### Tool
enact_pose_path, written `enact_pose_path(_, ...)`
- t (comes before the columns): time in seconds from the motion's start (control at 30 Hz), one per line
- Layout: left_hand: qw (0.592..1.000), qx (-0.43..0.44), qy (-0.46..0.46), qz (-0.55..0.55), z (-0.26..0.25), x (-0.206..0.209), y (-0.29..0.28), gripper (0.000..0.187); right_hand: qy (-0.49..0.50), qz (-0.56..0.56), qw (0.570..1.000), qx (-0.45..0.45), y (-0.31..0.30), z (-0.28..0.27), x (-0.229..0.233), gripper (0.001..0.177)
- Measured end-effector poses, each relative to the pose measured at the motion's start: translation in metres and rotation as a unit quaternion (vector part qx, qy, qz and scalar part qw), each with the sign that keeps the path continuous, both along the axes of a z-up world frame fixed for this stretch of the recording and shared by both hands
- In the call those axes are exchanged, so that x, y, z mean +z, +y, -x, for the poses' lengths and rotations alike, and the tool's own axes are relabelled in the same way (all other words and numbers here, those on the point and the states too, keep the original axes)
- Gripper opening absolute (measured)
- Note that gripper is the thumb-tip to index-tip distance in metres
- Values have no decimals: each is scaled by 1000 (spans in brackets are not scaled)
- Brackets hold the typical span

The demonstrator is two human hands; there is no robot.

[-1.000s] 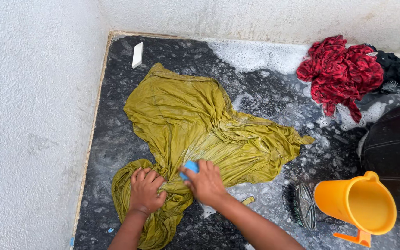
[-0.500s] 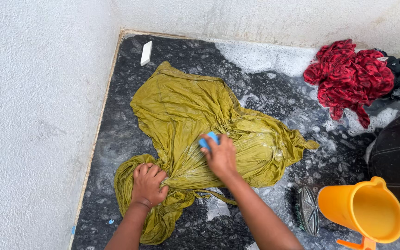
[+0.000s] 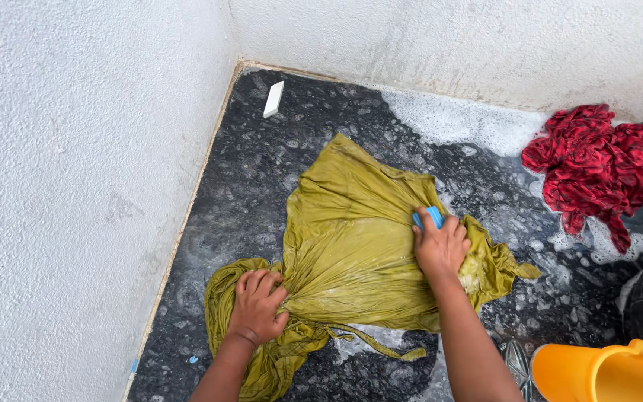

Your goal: The person washes clothing by hand in a large basin, wringing it out, scrubbing it on a flat surface with soap and a brush, and then rinsing the workspace.

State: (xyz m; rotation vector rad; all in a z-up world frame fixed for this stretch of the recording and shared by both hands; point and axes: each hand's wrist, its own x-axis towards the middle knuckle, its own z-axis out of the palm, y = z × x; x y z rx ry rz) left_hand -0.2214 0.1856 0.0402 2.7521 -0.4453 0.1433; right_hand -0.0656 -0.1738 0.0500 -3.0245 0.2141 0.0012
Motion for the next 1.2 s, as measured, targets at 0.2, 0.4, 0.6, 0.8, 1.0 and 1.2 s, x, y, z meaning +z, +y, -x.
enact_pose_path(0.2, 998, -60, 36, 4, 1, -10, 2, 27, -43, -45, 992, -109, 17, 26, 8, 43)
enact_pose_path(0.4, 998, -53, 23, 16, 2, -9, 3, 30, 10, -136, 875, 464, 157, 65, 15, 39)
enact_pose_path(0.6, 999, -45, 20, 21, 0, -4, 1, 27, 13, -12, 986, 167, 81, -67, 26, 36)
enact_pose_path(0.8, 999, -46, 14, 13, -3, -5, 5, 28, -2, -104, 985, 140, 121, -45, 17, 44)
enact_pose_path(1.0, 999, -44, 18, 25, 1, -11, 4, 30, 13, -110, 840, 532, 168, 28, 12, 43)
enact_pose_path(1.2, 999, -33, 16, 16, 2, -12, 3, 30, -26, -12, 998, 58, 72, -98, 11, 41)
